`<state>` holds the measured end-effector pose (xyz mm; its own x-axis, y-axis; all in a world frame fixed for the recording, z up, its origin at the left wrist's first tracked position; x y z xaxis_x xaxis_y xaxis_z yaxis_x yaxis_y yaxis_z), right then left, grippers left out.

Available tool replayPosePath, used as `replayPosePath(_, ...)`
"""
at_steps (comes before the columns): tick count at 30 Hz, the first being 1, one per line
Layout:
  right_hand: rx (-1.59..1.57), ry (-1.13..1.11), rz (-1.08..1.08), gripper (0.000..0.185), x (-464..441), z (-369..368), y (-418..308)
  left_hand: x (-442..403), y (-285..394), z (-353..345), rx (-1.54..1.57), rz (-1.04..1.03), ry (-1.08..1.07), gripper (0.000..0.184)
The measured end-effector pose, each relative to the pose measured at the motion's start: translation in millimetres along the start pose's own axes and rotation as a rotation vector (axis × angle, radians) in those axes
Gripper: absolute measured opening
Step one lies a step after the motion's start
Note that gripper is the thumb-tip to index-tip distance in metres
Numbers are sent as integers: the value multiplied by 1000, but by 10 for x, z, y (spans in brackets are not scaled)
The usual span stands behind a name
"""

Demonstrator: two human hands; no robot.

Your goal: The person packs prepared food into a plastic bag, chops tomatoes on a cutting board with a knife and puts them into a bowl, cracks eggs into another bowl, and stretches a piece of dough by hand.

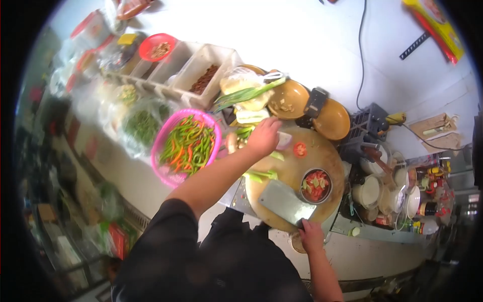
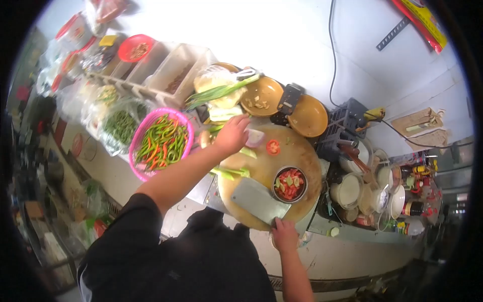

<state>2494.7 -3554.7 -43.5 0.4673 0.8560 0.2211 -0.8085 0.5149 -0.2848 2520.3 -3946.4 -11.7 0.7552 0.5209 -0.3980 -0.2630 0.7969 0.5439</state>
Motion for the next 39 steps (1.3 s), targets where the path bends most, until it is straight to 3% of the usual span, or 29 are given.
replayPosePath(2,-38,38,-71,43,44,47,-178,-645,-247,-440,-42,9,-144,29)
replayPosePath(4,-61,211,-229,41,229,66,-260,-1164,-363,-737,-221,30,-392,24)
replayPosePath(7,-121,204,-449,39,589,16,-326,-1468,-576,-1158,-347,42,-515,21)
replayPosePath(10,-169,244,-636,32,922,27,-428,-1539,-703,-1414,-226,102,-530,26)
replayPosePath(13,-169,319,-727,27,1205,-83,-438,-1590,-689,-1454,-206,50,-684,31)
replayPosePath(14,-168,318,-768,27,1290,-136,-456,-1568,-925,-1782,-226,-76,-687,35)
replayPosePath(15,-216,328,-777,27,1320,-181,-450,-1587,-842,-1628,-200,21,-705,34)
replayPosePath(18,-206,333,-782,26,1346,-236,-405,-1588,-484,-1173,-190,-14,-558,25)
replayPosePath(20,-302,358,-843,24,1390,-287,-372,-1562,-136,-751,195,135,-406,19)
replayPosePath(22,-393,353,-920,25,1437,-335,-362,-1202,378,-542,456,145,-470,17)
replayPosePath(24,-481,354,-983,26,1459,-349,-329,-694,833,-658,471,44,-700,19)
replayPosePath(26,-465,335,-952,25,1477,-310,-323,-214,1105,-1004,362,-198,-864,23)
replayPosePath(30,-484,387,-927,25,1762,-343,-187,160,1255,-1245,349,-194,-907,27)
replayPosePath(32,-569,398,-1003,25,2029,-479,-72,127,1103,-1132,271,-48,-586,36)
replayPosePath(34,-599,389,-1004,25,2266,-623,11,138,947,-1118,77,-179,-343,38)
replayPosePath(36,-628,380,-1006,25,2422,-699,132,161,807,-1246,-193,-298,-254,42)
replayPosePath(37,-551,309,-940,28,2413,-623,168,119,806,-1226,-209,-289,-253,42)
replayPosePath(39,-555,188,-862,33,2415,-574,271,60,824,-1270,-452,-227,-548,43)
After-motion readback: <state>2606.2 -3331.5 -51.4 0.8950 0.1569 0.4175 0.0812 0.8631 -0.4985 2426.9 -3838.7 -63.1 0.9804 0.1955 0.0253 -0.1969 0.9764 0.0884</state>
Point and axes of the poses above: each hand's wrist, its own x-axis away from the middle knuckle, its own z-axis out of the back of the hand, y = z × x, the point moved 4 cm from there along -x, towards the middle knuckle
